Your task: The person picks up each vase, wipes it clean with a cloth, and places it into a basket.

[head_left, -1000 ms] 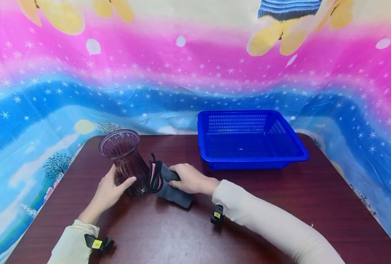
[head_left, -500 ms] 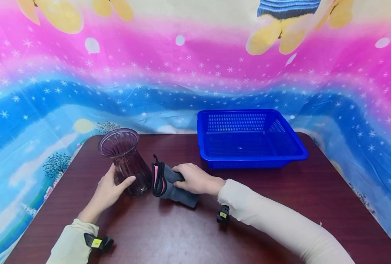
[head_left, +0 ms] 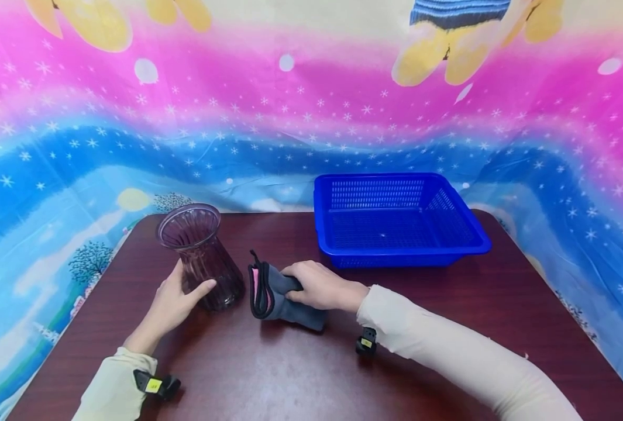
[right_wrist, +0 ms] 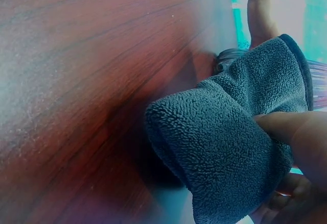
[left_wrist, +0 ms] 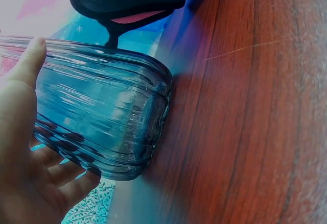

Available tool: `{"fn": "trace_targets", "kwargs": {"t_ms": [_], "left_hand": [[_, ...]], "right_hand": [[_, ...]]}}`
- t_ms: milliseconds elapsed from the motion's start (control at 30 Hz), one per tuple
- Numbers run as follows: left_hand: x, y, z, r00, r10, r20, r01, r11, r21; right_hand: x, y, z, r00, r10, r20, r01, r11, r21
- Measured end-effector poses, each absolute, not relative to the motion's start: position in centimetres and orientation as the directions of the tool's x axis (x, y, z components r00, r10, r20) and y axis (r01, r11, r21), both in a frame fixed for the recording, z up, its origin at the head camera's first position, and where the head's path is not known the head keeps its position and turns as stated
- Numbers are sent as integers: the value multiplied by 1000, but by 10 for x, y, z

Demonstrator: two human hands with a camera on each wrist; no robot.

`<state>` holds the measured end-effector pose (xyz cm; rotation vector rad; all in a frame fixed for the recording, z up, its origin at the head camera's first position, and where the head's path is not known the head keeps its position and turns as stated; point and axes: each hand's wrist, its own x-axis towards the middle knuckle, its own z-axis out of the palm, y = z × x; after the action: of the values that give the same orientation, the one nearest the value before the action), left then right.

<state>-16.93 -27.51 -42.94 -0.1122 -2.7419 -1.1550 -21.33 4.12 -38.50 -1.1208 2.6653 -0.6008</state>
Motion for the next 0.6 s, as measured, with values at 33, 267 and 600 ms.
{"fn": "trace_targets", "kwargs": {"t_ms": [33, 267, 600], "left_hand": [[-169, -275, -429, -984, 5, 179, 132, 698, 704], [-169, -275, -428, -985, 3, 171, 125, 695, 708], [-169, -275, -428, -987, -4, 163, 114, 701, 704]], "right_hand": [[-213, 42, -385, -696, -718, -18, -641, 633, -434], [-212, 46, -384, -681, -732, -27, -659, 629, -412], [-207, 55, -381, -665, -746, -27, -684, 624, -377]]}}
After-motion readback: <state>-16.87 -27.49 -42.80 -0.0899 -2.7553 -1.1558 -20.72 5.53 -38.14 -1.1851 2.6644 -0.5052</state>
